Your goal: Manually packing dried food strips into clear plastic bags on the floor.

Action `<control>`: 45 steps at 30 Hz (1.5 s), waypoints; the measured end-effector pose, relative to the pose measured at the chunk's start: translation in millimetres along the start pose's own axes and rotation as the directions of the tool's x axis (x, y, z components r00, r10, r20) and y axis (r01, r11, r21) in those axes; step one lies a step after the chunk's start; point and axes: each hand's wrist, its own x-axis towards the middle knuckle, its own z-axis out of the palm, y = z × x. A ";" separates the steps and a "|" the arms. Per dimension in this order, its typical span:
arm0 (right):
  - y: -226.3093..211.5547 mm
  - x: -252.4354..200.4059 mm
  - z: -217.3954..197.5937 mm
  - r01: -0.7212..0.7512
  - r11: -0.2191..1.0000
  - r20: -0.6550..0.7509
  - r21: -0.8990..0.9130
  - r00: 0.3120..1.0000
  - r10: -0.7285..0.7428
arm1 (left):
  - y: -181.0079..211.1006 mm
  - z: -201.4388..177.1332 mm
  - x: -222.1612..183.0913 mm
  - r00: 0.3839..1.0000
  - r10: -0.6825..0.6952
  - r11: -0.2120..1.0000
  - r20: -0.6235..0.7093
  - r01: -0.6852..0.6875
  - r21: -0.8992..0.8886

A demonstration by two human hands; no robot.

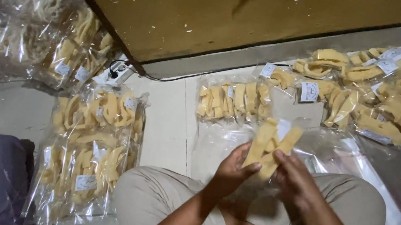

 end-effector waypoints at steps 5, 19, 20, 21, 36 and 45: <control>52.4 38.4 -60.5 0.523 0.815 0.249 -0.249 0.848 -0.468 | -3.2 -15.9 -17.9 0.973 -0.192 0.952 -0.129 0.152 -0.267; 85.4 19.9 -119.1 0.760 0.110 0.334 -0.641 0.405 -0.851 | -21.8 -11.3 -72.2 0.969 0.247 0.570 0.009 -0.153 0.807; 88.0 22.4 -130.0 0.718 0.315 0.172 -0.621 0.517 -0.839 | -29.5 -17.8 -72.9 0.790 0.517 0.009 0.331 -0.391 0.920; 77.5 -0.1 -116.1 0.716 0.318 0.169 -0.621 0.518 -0.839 | -42.5 -23.8 -72.2 0.790 0.515 0.009 0.333 -0.393 0.919; 156.6 82.2 -56.9 0.952 -0.177 0.797 -0.251 0.099 -0.596 | -51.0 -63.3 -16.5 0.831 0.198 -0.326 0.520 -0.444 0.835; 136.3 123.3 12.9 0.857 -0.076 0.640 -0.510 0.318 -0.700 | -37.1 -50.7 -9.6 0.562 0.490 -0.391 0.666 -0.542 0.744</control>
